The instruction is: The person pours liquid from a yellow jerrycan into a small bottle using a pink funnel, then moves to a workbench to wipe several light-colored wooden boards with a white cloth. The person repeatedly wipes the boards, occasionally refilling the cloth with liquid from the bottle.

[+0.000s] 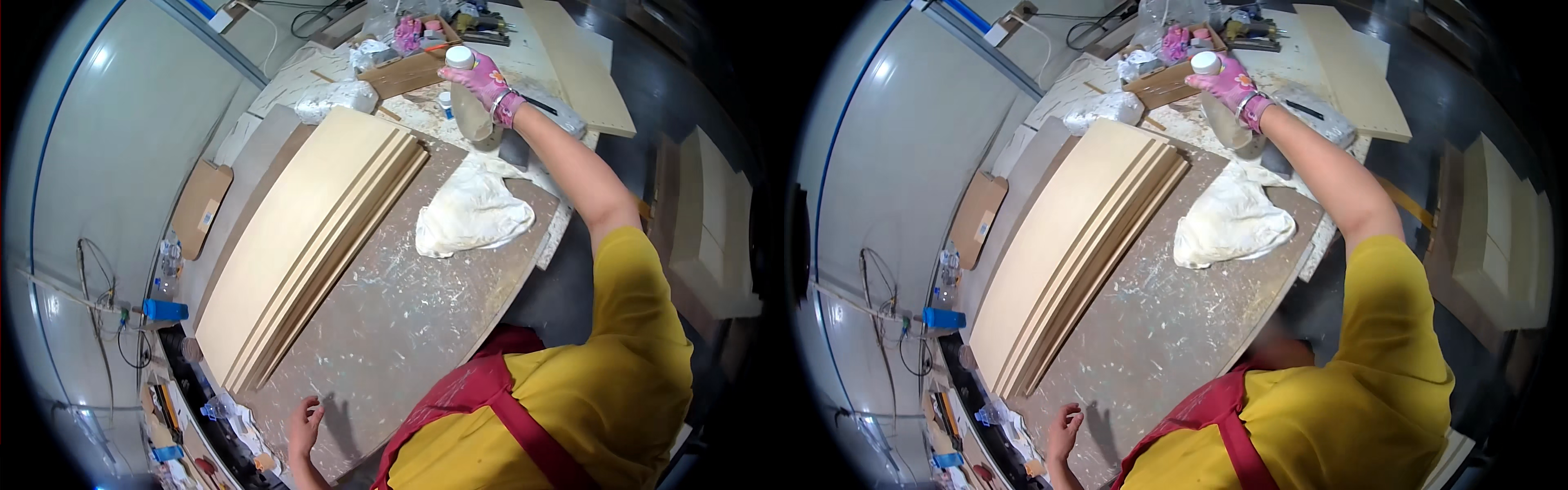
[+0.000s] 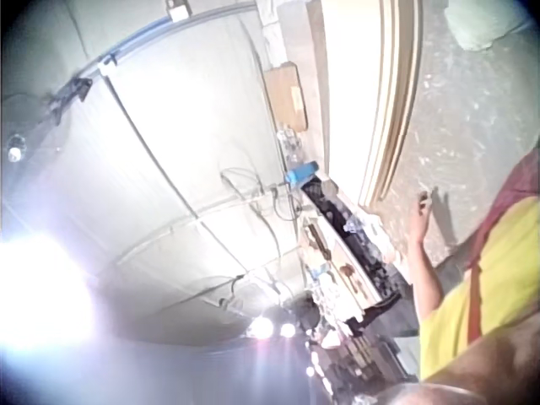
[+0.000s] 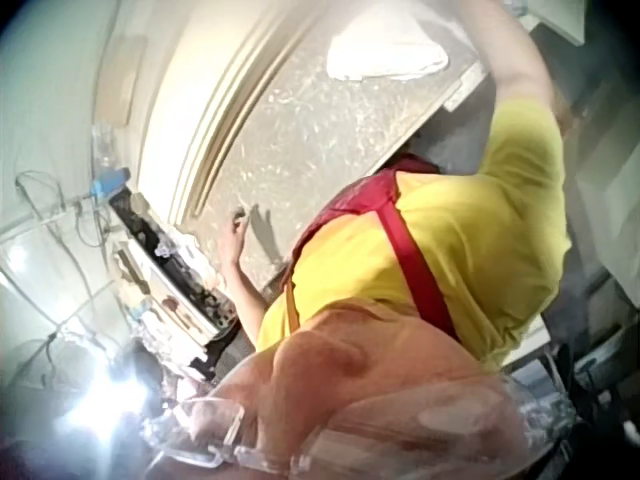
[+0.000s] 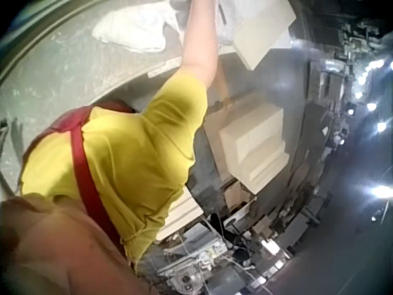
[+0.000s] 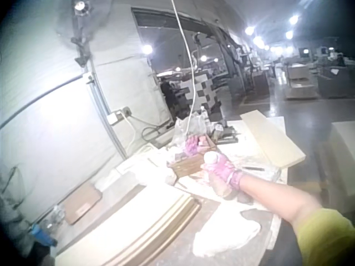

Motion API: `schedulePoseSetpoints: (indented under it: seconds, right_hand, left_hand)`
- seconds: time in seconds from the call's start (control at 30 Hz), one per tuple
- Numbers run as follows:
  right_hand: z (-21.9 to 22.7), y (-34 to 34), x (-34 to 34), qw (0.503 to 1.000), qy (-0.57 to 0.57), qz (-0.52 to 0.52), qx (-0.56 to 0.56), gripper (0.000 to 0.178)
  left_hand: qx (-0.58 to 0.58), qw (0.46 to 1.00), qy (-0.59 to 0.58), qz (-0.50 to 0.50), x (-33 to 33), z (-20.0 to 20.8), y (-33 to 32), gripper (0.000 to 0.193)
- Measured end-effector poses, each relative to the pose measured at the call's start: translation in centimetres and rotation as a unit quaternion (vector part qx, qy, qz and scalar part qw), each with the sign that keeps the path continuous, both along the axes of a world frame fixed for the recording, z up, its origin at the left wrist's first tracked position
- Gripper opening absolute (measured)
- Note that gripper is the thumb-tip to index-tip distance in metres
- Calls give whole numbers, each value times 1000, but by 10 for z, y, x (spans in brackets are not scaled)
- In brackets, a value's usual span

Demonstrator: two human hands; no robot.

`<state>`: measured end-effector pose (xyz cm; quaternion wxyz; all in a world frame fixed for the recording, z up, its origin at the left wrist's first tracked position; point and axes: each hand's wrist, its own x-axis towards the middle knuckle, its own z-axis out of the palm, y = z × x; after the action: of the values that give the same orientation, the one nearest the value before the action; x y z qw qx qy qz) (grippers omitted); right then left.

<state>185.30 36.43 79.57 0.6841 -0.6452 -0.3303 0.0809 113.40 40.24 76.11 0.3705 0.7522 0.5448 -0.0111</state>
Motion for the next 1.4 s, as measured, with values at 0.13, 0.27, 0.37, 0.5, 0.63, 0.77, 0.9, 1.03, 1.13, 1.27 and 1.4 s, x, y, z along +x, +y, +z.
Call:
schedulePoseSetpoints:
  seconds: [0.13, 0.27, 0.37, 0.5, 0.63, 0.77, 0.9, 1.03, 1.13, 1.27, 1.4]
  right_hand:
    - [-27, 54, 29, 999, -5, 36, 28, 45]
    - [-48, 106, 43, 997, -38, 59, 35, 44]
    - [-51, 129, 57, 997, -3, 72, 22, 49]
    - [-60, 154, 73, 997, 6, 73, 16, 75]
    - [-74, 166, 67, 994, -44, 24, -94, 74]
    - [-89, 168, 76, 974, -104, 180, -95, 39]
    - [-81, 149, 97, 958, -24, 244, -148, 44]
    - [-73, 95, 91, 987, -141, 21, -68, 54]
    - [-75, 67, 31, 982, -173, 53, -55, 51]
    - [-69, 57, -33, 966, -150, 138, -156, 51]
    - [-77, 84, -34, 957, -138, 171, -189, 57]
  left_hand:
    - [-25, 998, 40, 44, -7, -5, -12, 34]
    - [-37, 994, 72, 72, -24, -10, -25, 33]
    - [-46, 986, 69, 148, -29, -13, -29, 32]
    - [-51, 983, 64, 163, -44, -26, -30, 30]
    - [-53, 985, 55, 157, -39, -31, -35, 30]
    - [-63, 977, 70, 192, -62, -46, -29, 32]
    - [64, 976, 68, 196, -28, -10, 1, 30]
    - [184, 950, 33, 249, -58, 9, 28, 27]
    - [219, 915, -25, 337, -106, 2, 42, 26]
    - [236, 850, -106, 459, -141, 12, 92, 29]
    - [216, 819, -191, 496, -160, 5, 164, 37]
